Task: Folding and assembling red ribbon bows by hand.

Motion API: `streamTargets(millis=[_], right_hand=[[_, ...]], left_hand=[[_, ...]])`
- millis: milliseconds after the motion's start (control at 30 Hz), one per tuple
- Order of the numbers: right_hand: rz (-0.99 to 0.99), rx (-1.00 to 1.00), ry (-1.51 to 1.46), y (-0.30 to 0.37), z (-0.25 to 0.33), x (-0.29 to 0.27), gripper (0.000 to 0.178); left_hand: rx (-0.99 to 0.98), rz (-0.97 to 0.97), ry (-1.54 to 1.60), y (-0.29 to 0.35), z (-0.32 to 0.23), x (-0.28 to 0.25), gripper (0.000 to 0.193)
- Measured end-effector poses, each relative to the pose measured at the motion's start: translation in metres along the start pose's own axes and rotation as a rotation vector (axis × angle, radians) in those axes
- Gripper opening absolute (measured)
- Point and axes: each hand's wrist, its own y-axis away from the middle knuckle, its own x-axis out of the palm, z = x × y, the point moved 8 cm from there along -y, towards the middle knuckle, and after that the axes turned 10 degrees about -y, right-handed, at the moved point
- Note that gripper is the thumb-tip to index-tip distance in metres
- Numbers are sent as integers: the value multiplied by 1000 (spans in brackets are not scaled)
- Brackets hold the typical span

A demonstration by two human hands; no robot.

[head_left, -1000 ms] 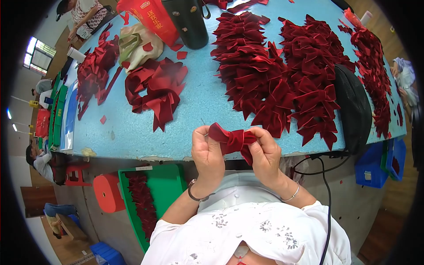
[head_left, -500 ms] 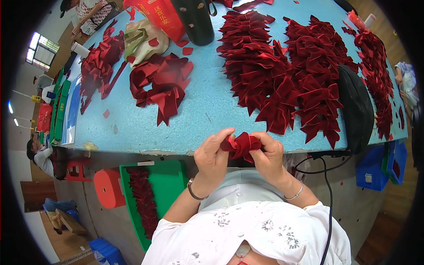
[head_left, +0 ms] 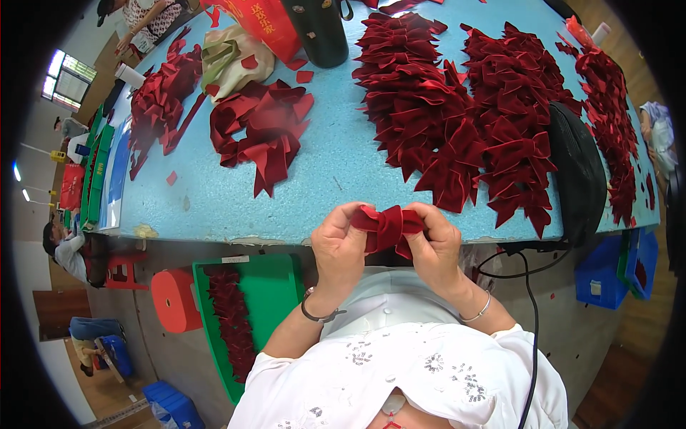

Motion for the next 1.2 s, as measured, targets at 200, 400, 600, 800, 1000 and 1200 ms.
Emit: streamTargets(millis=[200,400,600,800,1000,1200], right_hand=[[9,-16,38,-1,1,5,15],[-19,-74,67,-1,4,6,16],[25,-382,218,13,28,10,20],[175,-492,122,14,46,6,14],[302,-423,-30,13,39,7,15],[314,-378,11,10,38,8,17]], left_hand=[[202,-116,-196,-2,-13,-7,16],[414,-231,-535,5,-40,-7,10],[821,-179,-741,33,-71,-6,15],[1271,138,-729,66,-121,17,30],[1536,206,-689,94,-126,32,29],[1564,207,-679,95,-128,34,28]])
